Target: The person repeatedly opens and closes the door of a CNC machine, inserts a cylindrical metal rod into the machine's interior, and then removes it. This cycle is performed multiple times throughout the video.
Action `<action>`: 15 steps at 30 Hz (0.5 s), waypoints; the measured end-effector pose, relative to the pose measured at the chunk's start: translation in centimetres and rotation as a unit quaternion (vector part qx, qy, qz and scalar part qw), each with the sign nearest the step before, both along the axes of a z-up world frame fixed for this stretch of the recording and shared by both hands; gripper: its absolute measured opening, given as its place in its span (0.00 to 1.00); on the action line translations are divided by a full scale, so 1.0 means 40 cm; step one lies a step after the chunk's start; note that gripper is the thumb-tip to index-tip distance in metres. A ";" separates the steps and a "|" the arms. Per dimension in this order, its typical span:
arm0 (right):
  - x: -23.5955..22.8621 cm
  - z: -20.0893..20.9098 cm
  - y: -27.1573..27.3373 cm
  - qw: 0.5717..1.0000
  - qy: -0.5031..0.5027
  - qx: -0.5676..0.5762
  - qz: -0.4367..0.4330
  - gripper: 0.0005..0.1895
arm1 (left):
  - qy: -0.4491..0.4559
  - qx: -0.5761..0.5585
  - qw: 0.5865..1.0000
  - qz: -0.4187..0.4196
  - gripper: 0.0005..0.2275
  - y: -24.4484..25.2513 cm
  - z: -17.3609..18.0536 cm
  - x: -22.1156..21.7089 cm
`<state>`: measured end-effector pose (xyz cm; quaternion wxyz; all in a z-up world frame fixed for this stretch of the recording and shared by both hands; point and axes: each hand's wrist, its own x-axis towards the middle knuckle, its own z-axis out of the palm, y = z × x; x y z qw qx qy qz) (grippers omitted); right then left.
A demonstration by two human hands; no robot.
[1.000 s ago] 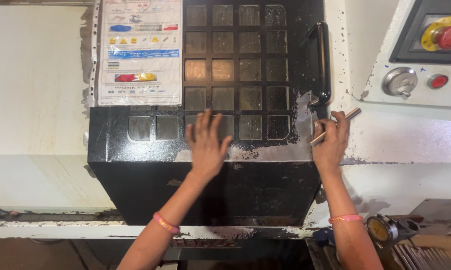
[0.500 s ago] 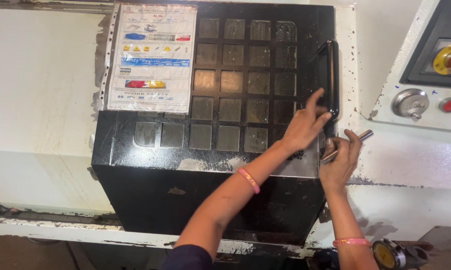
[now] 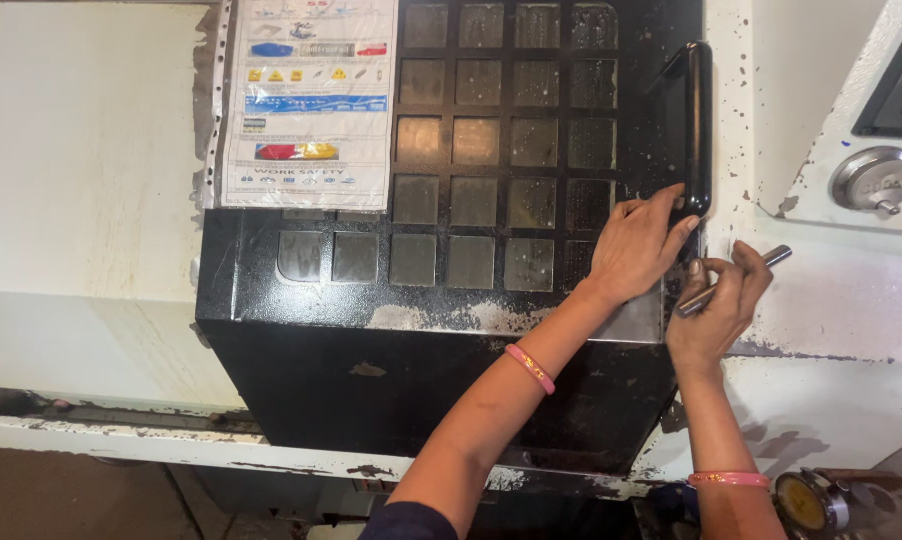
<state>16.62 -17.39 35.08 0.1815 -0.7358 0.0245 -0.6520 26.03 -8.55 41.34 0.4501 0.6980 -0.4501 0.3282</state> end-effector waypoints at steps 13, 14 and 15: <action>0.004 -0.010 -0.008 0.999 0.002 0.033 0.010 0.05 | -0.020 -0.021 1.000 0.005 0.22 0.010 0.002 -0.015; 0.005 -0.011 -0.009 1.000 -0.001 0.023 0.005 0.05 | -0.016 -0.020 1.000 0.002 0.22 0.013 0.005 -0.017; 0.006 -0.012 -0.011 1.000 -0.004 0.013 0.001 0.05 | -0.013 -0.019 1.000 0.000 0.22 0.016 0.009 -0.020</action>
